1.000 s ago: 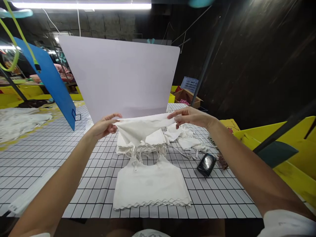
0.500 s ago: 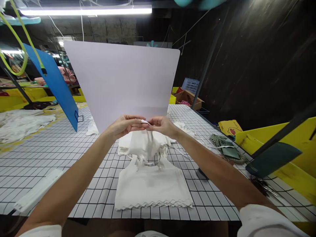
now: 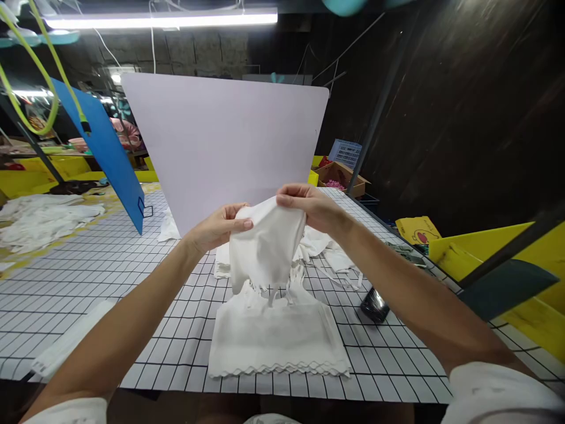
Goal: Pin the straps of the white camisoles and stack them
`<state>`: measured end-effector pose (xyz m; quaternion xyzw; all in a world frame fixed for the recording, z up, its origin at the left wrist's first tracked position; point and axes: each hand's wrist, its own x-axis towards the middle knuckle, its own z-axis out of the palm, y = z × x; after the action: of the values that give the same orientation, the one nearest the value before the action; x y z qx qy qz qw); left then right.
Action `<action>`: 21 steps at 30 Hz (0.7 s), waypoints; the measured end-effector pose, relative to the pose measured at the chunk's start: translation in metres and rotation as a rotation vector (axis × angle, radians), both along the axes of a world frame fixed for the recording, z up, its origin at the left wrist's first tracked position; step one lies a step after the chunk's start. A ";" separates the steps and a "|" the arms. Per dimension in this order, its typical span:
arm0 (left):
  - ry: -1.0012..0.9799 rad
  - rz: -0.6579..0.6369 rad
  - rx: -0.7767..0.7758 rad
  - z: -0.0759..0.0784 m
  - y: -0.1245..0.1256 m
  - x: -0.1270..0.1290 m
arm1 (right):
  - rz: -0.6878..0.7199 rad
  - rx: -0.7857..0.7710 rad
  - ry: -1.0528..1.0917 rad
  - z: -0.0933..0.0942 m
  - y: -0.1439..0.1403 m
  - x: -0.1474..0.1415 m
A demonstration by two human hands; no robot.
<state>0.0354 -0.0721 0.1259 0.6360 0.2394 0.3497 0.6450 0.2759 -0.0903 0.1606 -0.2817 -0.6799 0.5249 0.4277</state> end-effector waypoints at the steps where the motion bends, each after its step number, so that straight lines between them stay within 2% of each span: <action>1: 0.027 -0.010 0.007 0.001 0.001 -0.002 | -0.023 0.019 -0.006 0.006 -0.001 0.005; 6: 0.146 0.050 0.031 0.006 0.004 -0.025 | -0.138 0.039 -0.199 0.033 -0.004 0.048; 8: 0.163 0.074 0.053 0.013 0.002 -0.030 | -0.180 0.074 -0.183 0.041 -0.008 0.060; 12: 0.313 0.009 0.070 0.033 -0.007 -0.027 | -0.220 0.137 -0.062 0.055 -0.023 0.068; 14: 0.370 0.018 0.092 0.044 -0.011 -0.028 | -0.231 0.139 -0.074 0.061 -0.028 0.072; 17: 0.319 0.134 0.167 0.059 -0.012 -0.039 | -0.221 0.156 -0.236 0.068 -0.027 0.087; 19: 0.209 0.208 0.230 0.066 -0.010 -0.049 | -0.202 0.171 -0.370 0.069 -0.025 0.097; 21: 0.086 0.275 0.308 0.071 -0.010 -0.057 | -0.209 0.197 -0.406 0.068 -0.027 0.102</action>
<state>-0.0212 -0.0824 0.1971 0.7029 0.2950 0.4392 0.4754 0.3782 -0.1177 0.2287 -0.4072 -0.7669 0.3416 0.3597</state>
